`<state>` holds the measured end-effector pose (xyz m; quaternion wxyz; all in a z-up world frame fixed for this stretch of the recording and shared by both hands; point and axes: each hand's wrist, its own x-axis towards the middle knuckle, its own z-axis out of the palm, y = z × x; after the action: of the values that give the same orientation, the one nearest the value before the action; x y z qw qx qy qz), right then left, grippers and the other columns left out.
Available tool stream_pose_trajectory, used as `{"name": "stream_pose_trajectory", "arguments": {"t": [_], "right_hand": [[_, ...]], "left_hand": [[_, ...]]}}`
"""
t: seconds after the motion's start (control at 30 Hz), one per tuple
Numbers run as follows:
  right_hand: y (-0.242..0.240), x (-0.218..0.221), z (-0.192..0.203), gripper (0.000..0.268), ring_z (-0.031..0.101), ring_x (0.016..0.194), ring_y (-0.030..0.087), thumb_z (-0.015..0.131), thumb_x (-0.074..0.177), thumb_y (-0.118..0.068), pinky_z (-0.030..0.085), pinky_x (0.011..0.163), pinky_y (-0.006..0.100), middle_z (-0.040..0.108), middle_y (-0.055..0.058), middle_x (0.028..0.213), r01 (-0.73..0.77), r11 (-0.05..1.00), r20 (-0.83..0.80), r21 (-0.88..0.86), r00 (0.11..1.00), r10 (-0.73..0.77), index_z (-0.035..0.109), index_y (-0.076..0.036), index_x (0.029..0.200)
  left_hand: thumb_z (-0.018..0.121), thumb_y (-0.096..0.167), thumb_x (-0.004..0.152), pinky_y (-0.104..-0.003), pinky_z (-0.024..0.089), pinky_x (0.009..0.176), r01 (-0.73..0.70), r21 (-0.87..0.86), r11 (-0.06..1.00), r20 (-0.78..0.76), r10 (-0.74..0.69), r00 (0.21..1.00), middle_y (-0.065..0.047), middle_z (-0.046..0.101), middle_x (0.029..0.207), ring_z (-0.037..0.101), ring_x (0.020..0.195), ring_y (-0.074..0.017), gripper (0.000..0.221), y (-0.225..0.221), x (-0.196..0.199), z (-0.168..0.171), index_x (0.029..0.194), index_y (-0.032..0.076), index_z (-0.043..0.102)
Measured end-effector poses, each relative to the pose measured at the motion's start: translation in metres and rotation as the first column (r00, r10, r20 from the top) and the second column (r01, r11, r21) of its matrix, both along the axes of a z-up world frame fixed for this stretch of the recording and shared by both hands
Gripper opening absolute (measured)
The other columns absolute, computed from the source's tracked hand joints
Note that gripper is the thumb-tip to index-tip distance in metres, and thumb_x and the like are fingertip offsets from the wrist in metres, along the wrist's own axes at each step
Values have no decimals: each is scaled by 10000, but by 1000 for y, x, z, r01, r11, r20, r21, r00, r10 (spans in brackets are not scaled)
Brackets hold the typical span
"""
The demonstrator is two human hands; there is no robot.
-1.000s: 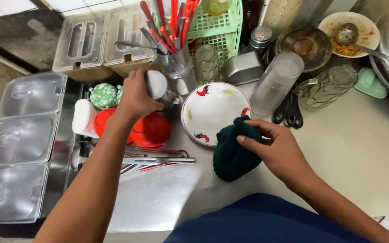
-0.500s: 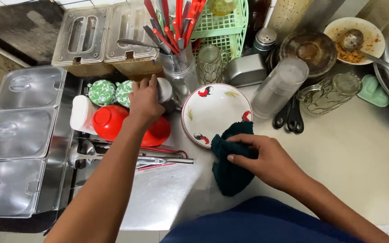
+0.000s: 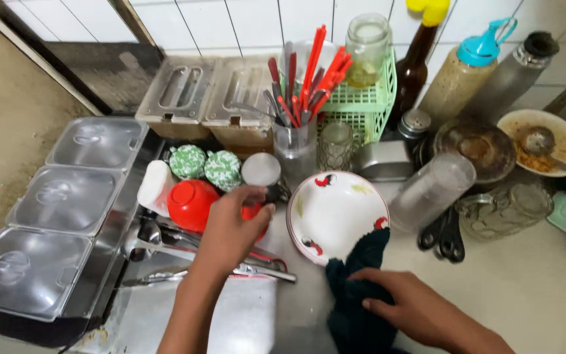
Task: Wiping a metal cup and several red chopsticks with a cleaning cloth.
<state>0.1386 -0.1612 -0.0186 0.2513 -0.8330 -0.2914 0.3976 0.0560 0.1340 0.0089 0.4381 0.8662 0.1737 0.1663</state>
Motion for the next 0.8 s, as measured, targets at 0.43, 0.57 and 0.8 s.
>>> {"name": "stream_pose_trajectory", "arguments": {"t": [0.43, 0.57, 0.8], "right_hand": [[36, 104, 23, 271, 710, 847, 148, 707, 896, -173, 574, 754, 306, 741, 71, 1115, 248, 749, 129, 615, 905, -406, 686, -81, 1150], [87, 142, 87, 549, 632, 988, 188, 639, 959, -293, 541, 779, 333, 585, 185, 1252, 323, 548, 107, 771, 784, -612, 422, -98, 1424], [144, 177, 105, 751, 545, 1261, 191, 486, 968, -550, 547, 853, 380, 473, 96, 1527, 152, 755, 138, 638, 942, -306, 272, -156, 1570]], "left_hand": [[703, 148, 862, -293, 557, 826, -78, -283, 956, -39, 70, 997, -80, 793, 1008, 737, 977, -156, 326, -15, -13, -5, 1161, 18, 705], [691, 178, 883, -276, 550, 809, -86, -300, 950, -103, 57, 993, -52, 794, 993, 736, 962, -134, 315, -22, -13, -3, 1166, 41, 706], [679, 189, 896, -270, 523, 720, -57, -331, 942, -120, 18, 993, -23, 766, 947, 683, 881, -118, 296, -29, -9, 1, 1155, 50, 714]]}}
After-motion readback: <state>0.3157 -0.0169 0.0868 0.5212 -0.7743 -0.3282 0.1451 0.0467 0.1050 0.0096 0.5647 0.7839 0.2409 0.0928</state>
